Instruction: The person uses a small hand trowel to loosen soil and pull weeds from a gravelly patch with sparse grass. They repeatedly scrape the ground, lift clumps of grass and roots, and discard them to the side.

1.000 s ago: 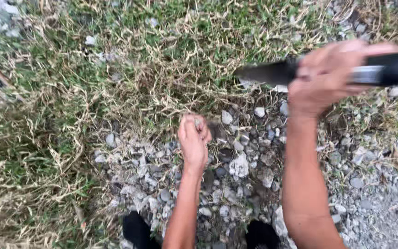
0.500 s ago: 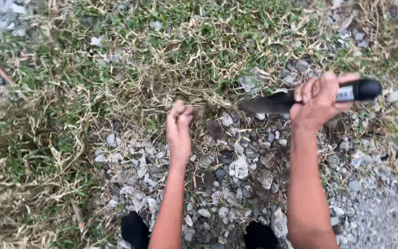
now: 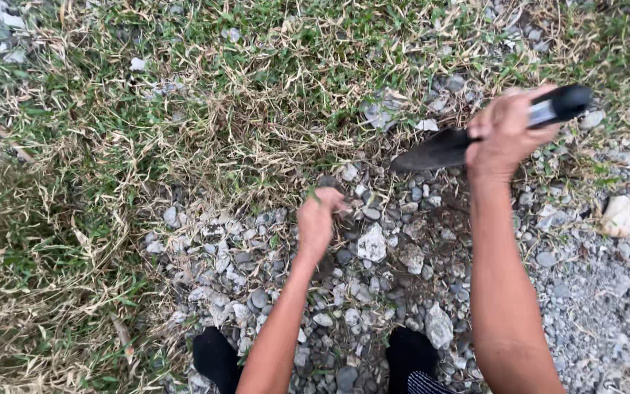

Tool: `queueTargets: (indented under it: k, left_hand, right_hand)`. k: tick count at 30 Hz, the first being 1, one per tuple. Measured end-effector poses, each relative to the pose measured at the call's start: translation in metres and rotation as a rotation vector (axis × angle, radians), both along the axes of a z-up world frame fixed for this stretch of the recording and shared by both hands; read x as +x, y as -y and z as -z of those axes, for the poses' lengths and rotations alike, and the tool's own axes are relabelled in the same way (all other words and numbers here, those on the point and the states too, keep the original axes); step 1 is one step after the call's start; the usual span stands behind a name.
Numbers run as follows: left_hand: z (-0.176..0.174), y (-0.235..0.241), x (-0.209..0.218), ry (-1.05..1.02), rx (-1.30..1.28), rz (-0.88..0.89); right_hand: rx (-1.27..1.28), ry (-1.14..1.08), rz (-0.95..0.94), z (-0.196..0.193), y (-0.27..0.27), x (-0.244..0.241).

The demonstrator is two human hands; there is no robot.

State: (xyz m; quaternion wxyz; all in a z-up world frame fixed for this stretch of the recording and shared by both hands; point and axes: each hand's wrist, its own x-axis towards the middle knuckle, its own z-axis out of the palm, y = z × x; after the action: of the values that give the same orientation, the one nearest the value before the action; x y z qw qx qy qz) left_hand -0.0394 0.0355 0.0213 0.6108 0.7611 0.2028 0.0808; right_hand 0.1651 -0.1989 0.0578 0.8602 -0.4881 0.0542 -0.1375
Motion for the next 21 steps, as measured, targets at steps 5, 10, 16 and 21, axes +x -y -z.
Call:
queueTargets:
  k: [5, 10, 16, 21]
  left_hand:
    - [-0.019, -0.021, 0.046, -0.112, -0.937, -0.353]
    - [-0.024, -0.037, 0.063, -0.229, -0.815, -0.262]
    - [-0.074, -0.185, 0.069, 0.152, 1.528, -0.031]
    - [-0.134, -0.216, 0.095, 0.03, 1.297, -0.312]
  right_hand:
    - [0.039, -0.134, -0.074, 0.021, -0.029, -0.024]
    - [-0.015, 0.046, -0.002, 0.009, -0.009, -0.02]
    - [0.098, 0.18, 0.1, -0.024, 0.0, 0.011]
    - [0.025, 0.008, 0.122, -0.009, -0.08, 0.015]
